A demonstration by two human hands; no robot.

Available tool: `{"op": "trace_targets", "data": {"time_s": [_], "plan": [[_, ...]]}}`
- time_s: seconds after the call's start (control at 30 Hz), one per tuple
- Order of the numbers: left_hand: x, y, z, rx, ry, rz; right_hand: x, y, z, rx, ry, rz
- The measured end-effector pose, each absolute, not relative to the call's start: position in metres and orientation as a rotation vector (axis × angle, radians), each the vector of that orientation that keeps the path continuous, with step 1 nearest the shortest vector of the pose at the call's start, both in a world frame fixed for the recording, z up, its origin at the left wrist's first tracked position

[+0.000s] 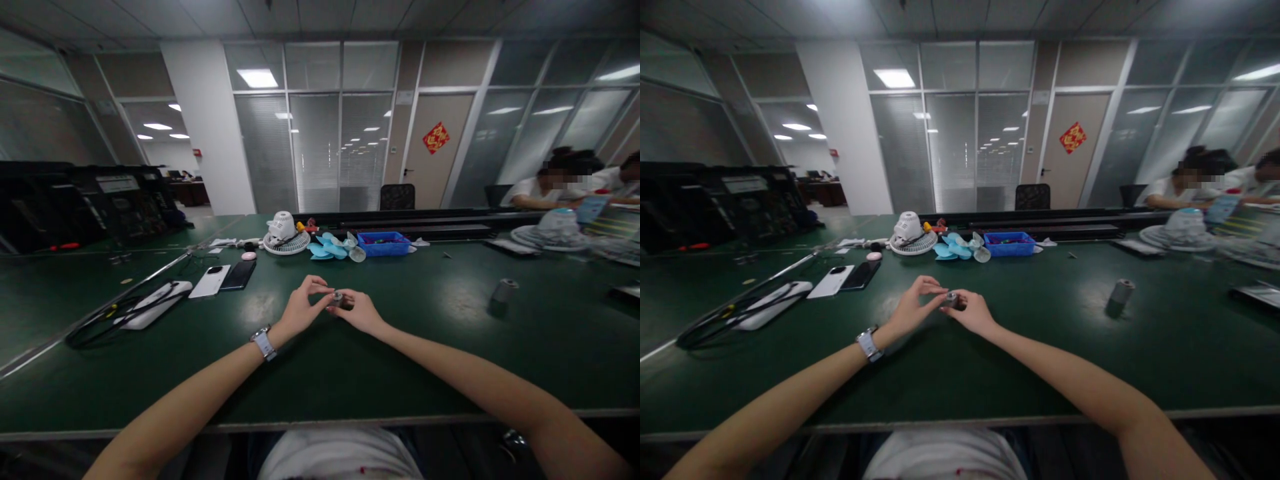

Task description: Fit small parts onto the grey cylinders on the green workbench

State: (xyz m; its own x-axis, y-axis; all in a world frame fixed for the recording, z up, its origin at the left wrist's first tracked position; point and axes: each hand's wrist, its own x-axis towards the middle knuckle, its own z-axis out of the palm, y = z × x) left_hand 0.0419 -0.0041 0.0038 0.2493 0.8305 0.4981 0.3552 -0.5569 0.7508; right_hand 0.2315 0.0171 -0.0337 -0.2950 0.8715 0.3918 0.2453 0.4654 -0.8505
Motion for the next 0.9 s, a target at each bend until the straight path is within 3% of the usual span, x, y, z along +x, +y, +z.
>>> {"op": "trace_targets", "data": {"time_s": [0.37, 0.73, 0.9], "plan": [[0.054, 0.008, 0.003, 2.198, 1.075, 1.237, 0.232, 0.014, -0.038, -0.973, -1.89, 0.75], [0.046, 0.013, -0.001, 2.006, 1.177, 1.595, 0.231, 0.007, -0.032, -0.954, -1.91, 0.791], [0.025, 0.021, -0.017, 2.036, 1.217, 1.232, 0.227, 0.003, -0.033, -0.948, -1.938, 0.772]]}}
